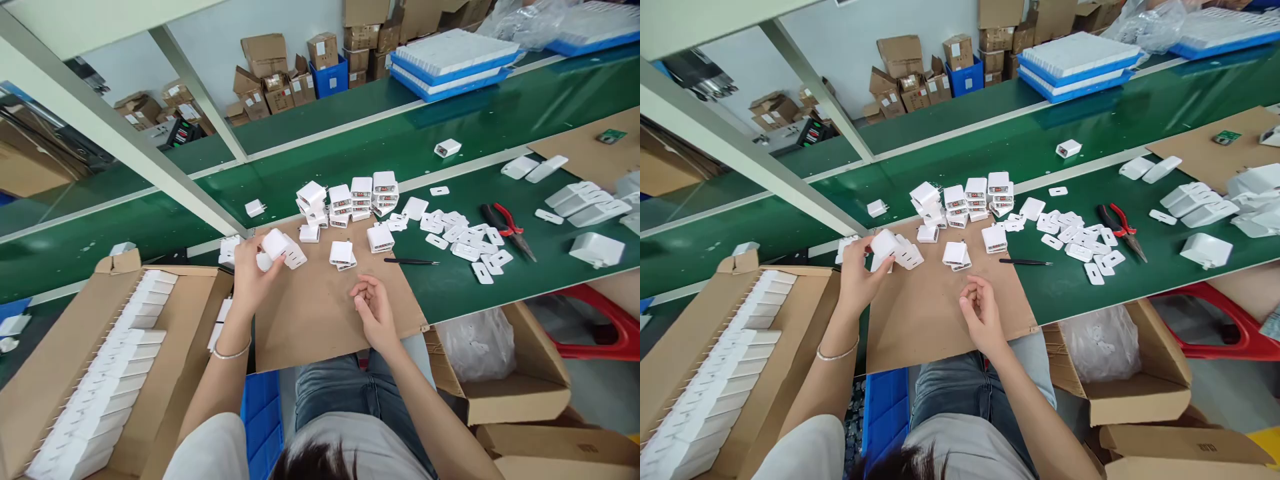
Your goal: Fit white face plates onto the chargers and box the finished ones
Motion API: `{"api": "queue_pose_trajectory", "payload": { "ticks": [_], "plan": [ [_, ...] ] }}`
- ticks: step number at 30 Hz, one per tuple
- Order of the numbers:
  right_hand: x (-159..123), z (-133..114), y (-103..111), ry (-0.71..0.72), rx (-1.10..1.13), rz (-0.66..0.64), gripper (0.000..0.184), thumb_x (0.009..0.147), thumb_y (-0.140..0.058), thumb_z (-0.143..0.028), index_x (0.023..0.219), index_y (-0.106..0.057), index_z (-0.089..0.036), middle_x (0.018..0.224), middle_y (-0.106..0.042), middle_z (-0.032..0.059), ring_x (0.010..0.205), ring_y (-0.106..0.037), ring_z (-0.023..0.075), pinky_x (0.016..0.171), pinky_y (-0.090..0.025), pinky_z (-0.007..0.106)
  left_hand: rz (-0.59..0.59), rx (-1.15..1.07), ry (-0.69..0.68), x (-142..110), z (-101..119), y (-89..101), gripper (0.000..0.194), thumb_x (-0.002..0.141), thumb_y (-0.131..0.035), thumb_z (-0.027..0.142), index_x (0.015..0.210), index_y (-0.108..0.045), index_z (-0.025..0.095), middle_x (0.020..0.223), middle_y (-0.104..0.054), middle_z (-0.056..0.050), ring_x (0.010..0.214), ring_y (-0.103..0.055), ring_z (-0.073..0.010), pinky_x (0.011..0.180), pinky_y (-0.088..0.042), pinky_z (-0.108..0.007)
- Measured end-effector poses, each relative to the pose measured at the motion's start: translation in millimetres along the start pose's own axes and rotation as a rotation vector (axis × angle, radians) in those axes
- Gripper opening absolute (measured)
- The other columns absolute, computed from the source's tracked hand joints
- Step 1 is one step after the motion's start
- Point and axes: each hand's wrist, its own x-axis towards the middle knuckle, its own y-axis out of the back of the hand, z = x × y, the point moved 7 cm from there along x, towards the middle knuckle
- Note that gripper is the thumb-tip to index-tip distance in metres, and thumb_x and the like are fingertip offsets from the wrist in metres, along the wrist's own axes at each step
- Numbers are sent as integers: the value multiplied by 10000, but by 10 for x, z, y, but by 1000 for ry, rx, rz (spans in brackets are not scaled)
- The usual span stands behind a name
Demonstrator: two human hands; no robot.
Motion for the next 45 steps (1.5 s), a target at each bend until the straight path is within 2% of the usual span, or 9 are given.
{"api": "queue_pose_trajectory", "payload": {
  "ticks": [7, 15, 17, 20, 25, 29, 36, 41, 45],
  "plan": [
    [-7, 4, -1, -49, 26, 13, 323, 1007, -569, -352, 1307, -503, -253, 967, -594, 26, 799, -542, 155, 739, -484, 306, -47, -42, -24, 24, -127, -154, 582, 907, -684, 500, 1383, -516, 211, 1310, -580, -156, 1183, -549, -312, 978, -489, -463],
    [6, 14, 37, -86, 20, 34, 249, 1022, -540, -357, 1244, -539, -245, 917, -588, 10, 768, -538, 146, 701, -472, 286, 496, -74, -172, 513, 197, 529, 328, 1036, -406, 464, 1198, -582, 239, 1162, -574, -118, 1097, -575, -273, 954, -492, -460],
    [6, 14, 37, -88, -16, 38, 238, 1023, -529, -353, 1232, -546, -241, 913, -593, 13, 775, -552, 150, 694, -477, 286, 305, 3, -144, 937, 22, 280, 301, 1033, -409, 404, 1201, -587, 229, 1141, -604, -120, 1106, -594, -280, 989, -491, -473],
    [3, 14, 7, -97, -136, 28, 258, 1014, -524, -337, 1249, -543, -234, 946, -622, 31, 785, -576, 162, 664, -484, 289, -92, 190, -87, 1511, -456, -329, 512, 940, -567, 450, 1393, -540, 211, 1481, -482, -176, 1422, -412, -389, 1178, -342, -572],
    [4, -3, -78, -83, -347, -46, 265, 969, -564, -312, 1221, -580, -230, 981, -652, 45, 687, -530, 157, 599, -472, 295, -688, 230, 89, 1740, -1193, -1124, 922, 822, -691, 550, 1584, -345, 161, 1668, -256, -214, 1522, -250, -487, 1184, -308, -632],
    [5, 14, -60, -88, -298, -44, 196, 988, -533, -310, 1149, -617, -234, 910, -654, 41, 728, -578, 176, 623, -486, 298, -736, 215, 69, 1729, -1255, -1286, 841, 793, -733, 519, 1503, -460, 159, 1583, -399, -191, 1378, -467, -392, 1140, -404, -495],
    [5, -21, -90, -59, -377, -98, 172, 992, -522, -322, 1048, -659, -233, 788, -614, 16, 650, -543, 172, 571, -427, 288, -590, 202, 146, 1794, -1063, -1408, 746, 855, -711, 456, 1444, -465, 71, 1482, -472, -247, 1316, -520, -379, 1132, -392, -486],
    [-1, -30, -127, -28, -399, -95, 182, 994, -503, -310, 996, -663, -226, 757, -603, 14, 634, -538, 175, 550, -408, 284, -440, 127, 144, 1911, -740, -1152, 497, 908, -645, 383, 1287, -584, 69, 1336, -635, -224, 1248, -589, -345, 1098, -442, -459],
    [48, -160, -126, 94, -497, -32, 128, 966, -526, -260, 981, -647, -222, 834, -627, 35, 735, -574, 199, 666, -468, 323, -122, 99, 176, 1660, -427, -326, 485, 1018, -424, 343, 1453, -460, 133, 1496, -517, -205, 1357, -518, -325, 1130, -430, -504]
  ]
}}
